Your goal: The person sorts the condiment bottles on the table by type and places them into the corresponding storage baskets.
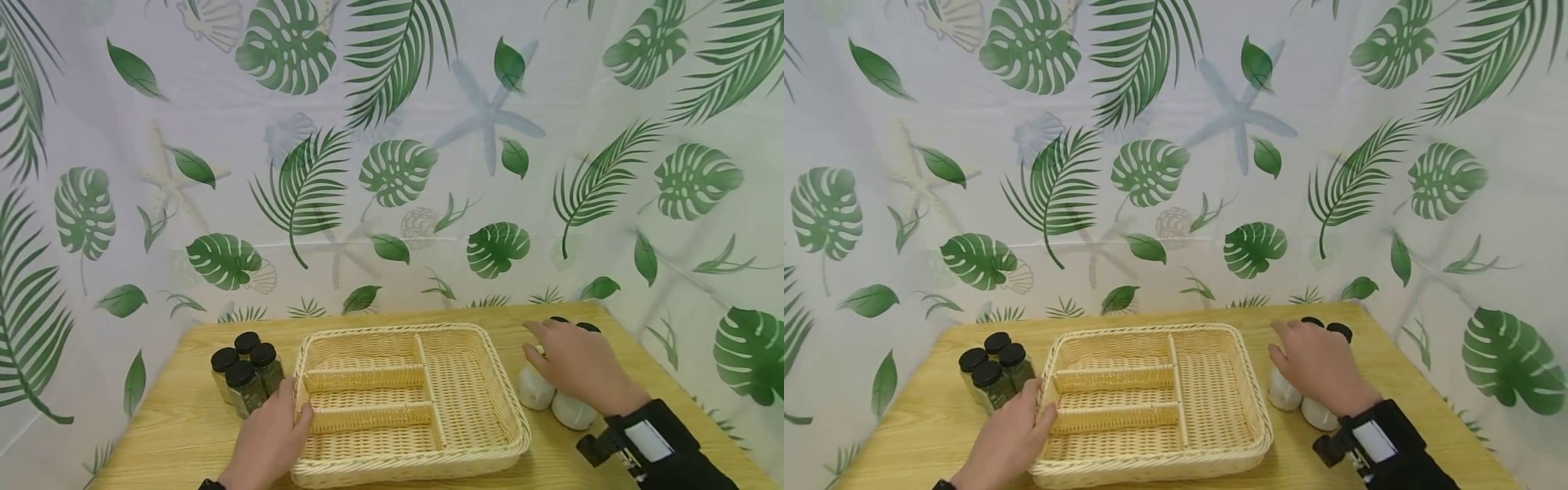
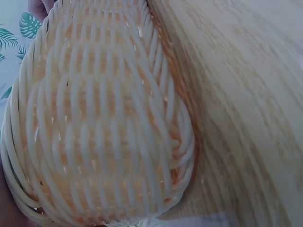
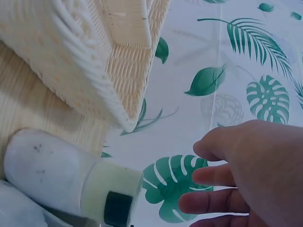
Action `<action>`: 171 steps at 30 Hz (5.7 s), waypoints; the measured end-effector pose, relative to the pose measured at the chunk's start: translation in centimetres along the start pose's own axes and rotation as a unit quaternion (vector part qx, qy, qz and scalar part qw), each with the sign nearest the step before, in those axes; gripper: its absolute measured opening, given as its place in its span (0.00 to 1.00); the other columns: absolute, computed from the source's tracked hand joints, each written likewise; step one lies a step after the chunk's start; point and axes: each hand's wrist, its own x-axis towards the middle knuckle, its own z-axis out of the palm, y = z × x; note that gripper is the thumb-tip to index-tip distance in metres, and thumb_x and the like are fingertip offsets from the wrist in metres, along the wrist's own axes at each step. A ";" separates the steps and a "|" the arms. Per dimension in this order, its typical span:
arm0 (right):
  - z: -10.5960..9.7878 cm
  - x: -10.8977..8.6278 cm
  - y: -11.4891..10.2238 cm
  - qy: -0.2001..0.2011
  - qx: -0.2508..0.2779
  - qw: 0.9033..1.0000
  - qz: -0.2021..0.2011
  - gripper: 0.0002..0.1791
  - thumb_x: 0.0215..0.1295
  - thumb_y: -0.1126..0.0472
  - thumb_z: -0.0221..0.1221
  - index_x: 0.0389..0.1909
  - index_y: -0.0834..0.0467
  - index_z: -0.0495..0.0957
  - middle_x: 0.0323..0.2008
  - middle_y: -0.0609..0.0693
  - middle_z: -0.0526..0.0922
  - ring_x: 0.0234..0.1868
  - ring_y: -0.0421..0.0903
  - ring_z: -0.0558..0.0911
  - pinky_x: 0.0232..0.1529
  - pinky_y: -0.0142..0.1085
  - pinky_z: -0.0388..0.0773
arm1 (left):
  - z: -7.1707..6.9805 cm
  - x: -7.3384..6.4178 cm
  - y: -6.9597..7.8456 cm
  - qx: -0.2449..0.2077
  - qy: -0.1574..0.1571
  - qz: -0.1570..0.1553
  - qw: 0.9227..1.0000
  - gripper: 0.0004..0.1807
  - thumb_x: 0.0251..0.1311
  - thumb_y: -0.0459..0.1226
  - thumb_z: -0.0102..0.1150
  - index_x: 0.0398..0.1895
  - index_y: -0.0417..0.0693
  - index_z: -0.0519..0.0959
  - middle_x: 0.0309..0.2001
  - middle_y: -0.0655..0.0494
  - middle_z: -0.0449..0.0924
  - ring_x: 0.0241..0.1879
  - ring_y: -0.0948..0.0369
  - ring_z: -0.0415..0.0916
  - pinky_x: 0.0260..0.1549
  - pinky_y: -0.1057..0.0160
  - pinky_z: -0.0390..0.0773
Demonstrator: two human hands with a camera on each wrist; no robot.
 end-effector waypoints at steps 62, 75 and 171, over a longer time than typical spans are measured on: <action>0.6 2.5 8.2 -0.236 0.082 0.968 -0.004 0.20 0.59 0.69 0.63 0.54 0.62 0.83 0.45 0.59 0.82 0.44 0.55 0.81 0.44 0.52 0.80 | 0.5 -0.3 -0.2 -0.047 -0.059 -0.024 0.997 0.31 0.78 0.48 0.38 0.75 0.39 0.53 0.19 0.55 0.73 0.15 0.55 0.69 0.15 0.55 0.63; 1.8 3.5 8.4 -0.255 0.078 0.964 -0.016 0.20 0.52 0.66 0.67 0.49 0.60 0.84 0.46 0.60 0.85 0.43 0.53 0.82 0.43 0.49 0.79 | 0.5 -0.2 -0.3 -0.042 -0.042 -0.018 0.998 0.30 0.78 0.46 0.37 0.76 0.40 0.54 0.15 0.55 0.70 0.12 0.57 0.62 0.13 0.57 0.59; -4.2 16.0 -13.2 -0.169 0.100 0.953 -0.232 0.10 0.62 0.63 0.64 0.44 0.56 0.85 0.38 0.48 0.84 0.36 0.42 0.76 0.40 0.37 0.73 | 0.8 0.0 -0.9 -0.059 -0.015 0.012 0.998 0.30 0.77 0.44 0.39 0.74 0.38 0.54 0.13 0.59 0.64 0.11 0.59 0.57 0.14 0.58 0.56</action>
